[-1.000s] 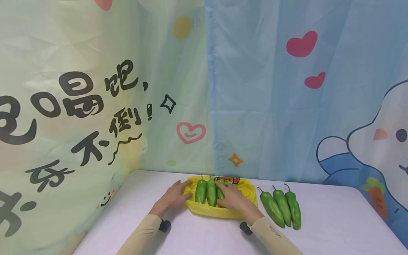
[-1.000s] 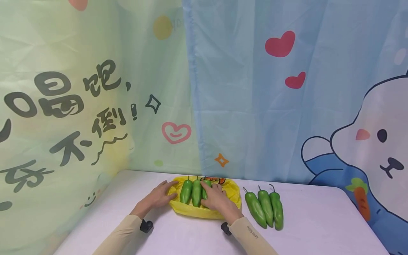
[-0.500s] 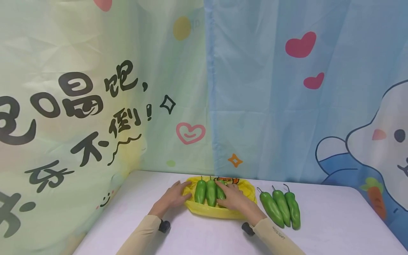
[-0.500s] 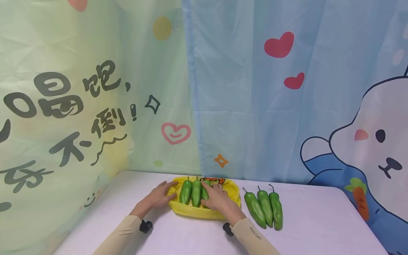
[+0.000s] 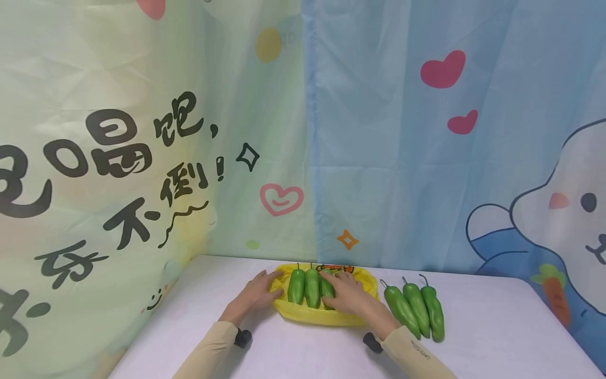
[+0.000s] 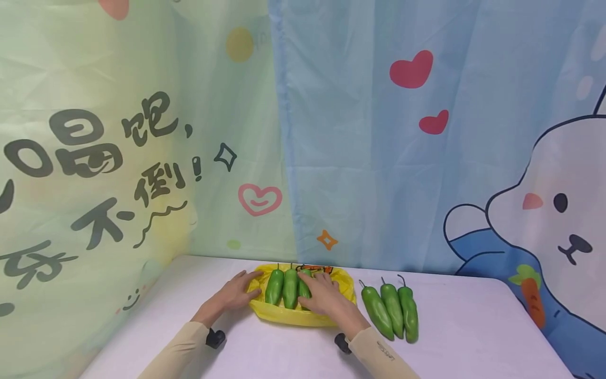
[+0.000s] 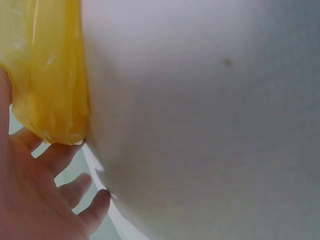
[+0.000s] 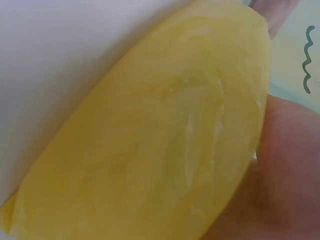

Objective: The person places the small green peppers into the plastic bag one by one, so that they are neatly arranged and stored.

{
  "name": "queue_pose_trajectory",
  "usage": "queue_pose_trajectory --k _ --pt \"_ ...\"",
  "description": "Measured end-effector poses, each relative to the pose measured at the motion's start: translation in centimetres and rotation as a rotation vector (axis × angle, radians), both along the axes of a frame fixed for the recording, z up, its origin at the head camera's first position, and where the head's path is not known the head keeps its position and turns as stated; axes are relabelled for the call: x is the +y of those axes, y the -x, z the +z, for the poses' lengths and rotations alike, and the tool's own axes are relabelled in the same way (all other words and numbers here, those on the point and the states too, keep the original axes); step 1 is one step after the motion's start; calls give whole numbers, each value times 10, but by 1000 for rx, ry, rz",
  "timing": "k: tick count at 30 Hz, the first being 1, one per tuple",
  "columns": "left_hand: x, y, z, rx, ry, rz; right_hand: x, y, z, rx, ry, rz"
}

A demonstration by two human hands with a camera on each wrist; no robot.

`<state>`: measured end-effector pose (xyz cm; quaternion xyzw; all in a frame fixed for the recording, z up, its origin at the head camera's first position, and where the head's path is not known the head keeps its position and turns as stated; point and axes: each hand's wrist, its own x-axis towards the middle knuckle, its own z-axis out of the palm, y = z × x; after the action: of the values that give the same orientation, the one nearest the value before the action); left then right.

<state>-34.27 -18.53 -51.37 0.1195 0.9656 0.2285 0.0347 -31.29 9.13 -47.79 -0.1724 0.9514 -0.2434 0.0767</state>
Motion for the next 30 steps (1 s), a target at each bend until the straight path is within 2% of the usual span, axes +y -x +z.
queue_pose_trajectory --k 9,20,30 --pt "-1 1 -2 9 2 -9 9 -11 7 26 28 33" --pt "-2 1 -2 2 9 -3 19 -18 14 45 41 30" --pt "-2 1 -1 -1 6 -9 31 -22 11 75 35 26"
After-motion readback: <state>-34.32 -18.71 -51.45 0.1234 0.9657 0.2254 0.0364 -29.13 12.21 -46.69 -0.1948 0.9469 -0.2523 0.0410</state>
